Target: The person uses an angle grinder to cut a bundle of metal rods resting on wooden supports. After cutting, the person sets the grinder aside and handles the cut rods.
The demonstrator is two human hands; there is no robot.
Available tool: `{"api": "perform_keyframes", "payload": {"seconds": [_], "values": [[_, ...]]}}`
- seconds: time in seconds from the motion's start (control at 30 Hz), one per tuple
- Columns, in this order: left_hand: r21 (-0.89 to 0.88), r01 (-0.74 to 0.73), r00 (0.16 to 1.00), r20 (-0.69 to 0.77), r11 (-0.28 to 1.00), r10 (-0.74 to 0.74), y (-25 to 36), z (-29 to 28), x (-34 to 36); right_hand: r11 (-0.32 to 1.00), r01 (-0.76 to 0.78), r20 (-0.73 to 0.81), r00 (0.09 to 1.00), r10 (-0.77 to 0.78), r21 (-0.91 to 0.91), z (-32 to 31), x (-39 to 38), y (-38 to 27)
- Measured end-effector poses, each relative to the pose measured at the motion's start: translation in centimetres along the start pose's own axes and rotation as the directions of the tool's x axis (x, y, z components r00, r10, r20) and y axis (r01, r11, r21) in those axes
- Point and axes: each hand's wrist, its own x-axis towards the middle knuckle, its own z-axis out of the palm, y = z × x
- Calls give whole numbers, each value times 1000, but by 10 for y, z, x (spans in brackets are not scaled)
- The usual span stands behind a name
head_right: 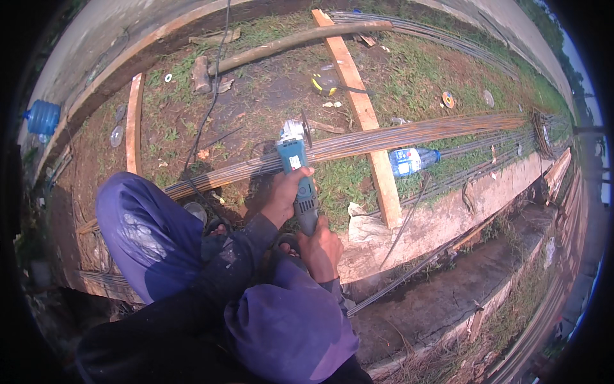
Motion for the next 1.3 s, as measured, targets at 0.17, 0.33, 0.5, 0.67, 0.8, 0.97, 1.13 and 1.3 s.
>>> {"api": "perform_keyframes", "payload": {"seconds": [0.17,0.33,0.5,0.67,0.8,0.97,1.13,1.3], "values": [[-21,23,1000,-17,1000,-24,1,4,-6,1000,-22,39,999,22,-10,-6,-4,-1],[-52,30,1000,-5,998,-30,1,7,-14,998,-49,59,997,51,-37,-19,-12,-8],[-75,43,999,-9,996,-44,3,7,-16,996,-77,74,994,79,-38,-22,-14,-14],[-94,50,999,7,994,-50,0,7,-17,995,-65,86,994,71,-71,-25,-16,-11],[-95,66,998,4,993,-66,0,9,-20,994,-79,99,991,86,-75,-29,-18,-13],[-89,63,998,-12,994,-65,2,11,-23,995,-71,79,994,77,-69,-34,-19,-15],[-94,74,997,-12,993,-76,1,11,-22,996,-54,91,994,61,-72,-34,-19,-15],[-98,72,997,-3,993,-73,2,11,-23,995,-54,51,997,59,-85,-30,-18,-12]]}}
